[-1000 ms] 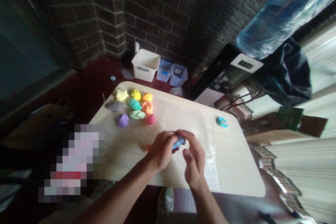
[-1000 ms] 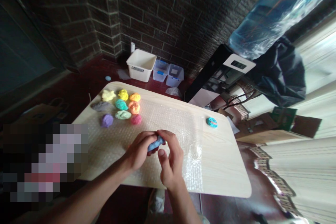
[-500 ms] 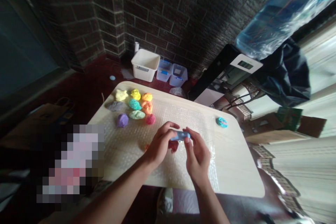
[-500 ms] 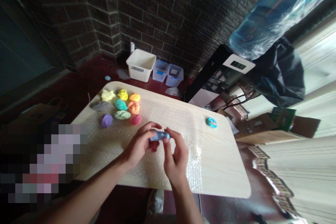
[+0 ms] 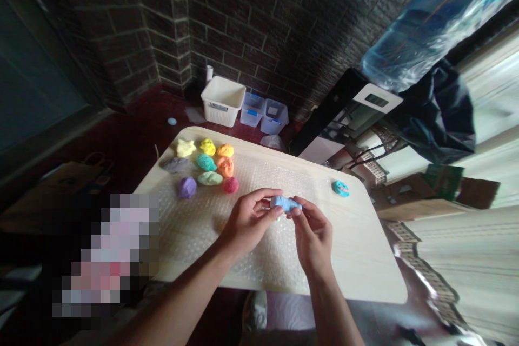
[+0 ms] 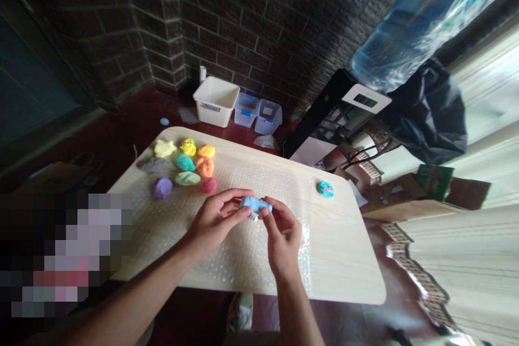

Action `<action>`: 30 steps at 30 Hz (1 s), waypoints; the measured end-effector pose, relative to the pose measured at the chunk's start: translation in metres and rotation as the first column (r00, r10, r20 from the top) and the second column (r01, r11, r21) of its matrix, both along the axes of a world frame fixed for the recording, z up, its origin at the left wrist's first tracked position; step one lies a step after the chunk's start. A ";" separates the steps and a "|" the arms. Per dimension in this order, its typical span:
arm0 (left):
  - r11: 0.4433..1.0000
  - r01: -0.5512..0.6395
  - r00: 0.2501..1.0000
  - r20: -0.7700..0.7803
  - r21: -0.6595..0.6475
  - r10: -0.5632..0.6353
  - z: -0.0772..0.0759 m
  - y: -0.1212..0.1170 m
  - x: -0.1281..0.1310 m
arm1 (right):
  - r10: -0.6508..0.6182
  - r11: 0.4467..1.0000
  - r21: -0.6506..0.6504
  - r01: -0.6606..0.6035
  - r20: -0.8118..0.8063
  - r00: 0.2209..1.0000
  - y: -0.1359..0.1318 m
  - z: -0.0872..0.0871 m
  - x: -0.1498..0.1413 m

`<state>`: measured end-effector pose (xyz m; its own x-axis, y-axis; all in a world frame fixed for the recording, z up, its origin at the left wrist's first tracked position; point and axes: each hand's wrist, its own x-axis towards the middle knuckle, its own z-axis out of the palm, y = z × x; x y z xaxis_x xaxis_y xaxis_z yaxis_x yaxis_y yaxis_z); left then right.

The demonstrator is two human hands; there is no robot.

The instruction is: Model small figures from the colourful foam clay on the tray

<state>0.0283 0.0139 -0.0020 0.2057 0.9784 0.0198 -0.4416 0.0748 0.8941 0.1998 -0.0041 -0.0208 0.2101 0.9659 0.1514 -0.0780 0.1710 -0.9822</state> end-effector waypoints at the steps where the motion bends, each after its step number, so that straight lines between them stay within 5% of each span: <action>1: 1.000 0.002 1.000 -0.006 0.004 -0.002 0.000 0.000 0.000 | 0.010 1.000 0.014 -0.010 0.000 1.000 0.000 0.001 0.000; 13: 0.997 -0.073 0.997 0.003 -0.031 0.073 -0.006 0.002 0.004 | 0.064 0.993 -0.085 -0.079 -0.169 0.984 0.000 0.002 -0.008; 19: 1.000 0.024 0.992 -0.127 -0.011 -0.025 -0.009 -0.003 0.009 | 0.025 0.984 -0.155 -0.091 -0.384 0.923 0.005 0.010 -0.012; 22: 0.990 -0.142 0.972 -0.190 -0.011 0.137 -0.004 0.001 0.000 | -0.027 0.976 -0.200 -0.090 -0.514 0.858 0.009 0.018 -0.001; 26: 0.876 -0.454 0.888 -0.160 -0.163 0.430 0.001 0.012 -0.017 | -0.067 0.952 -0.268 -0.146 -0.650 0.757 0.014 0.024 0.017; 30: 0.896 -0.410 0.911 -0.120 -0.173 0.394 0.004 0.012 -0.017 | -0.138 0.940 -0.326 -0.098 -0.628 0.766 0.015 0.022 0.017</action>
<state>0.0113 0.0261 0.0016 -0.2124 0.9614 -0.1751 -0.3982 0.0785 0.9139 0.2163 0.0114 0.0011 0.1628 0.9264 -0.3395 -0.7004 -0.1339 -0.7010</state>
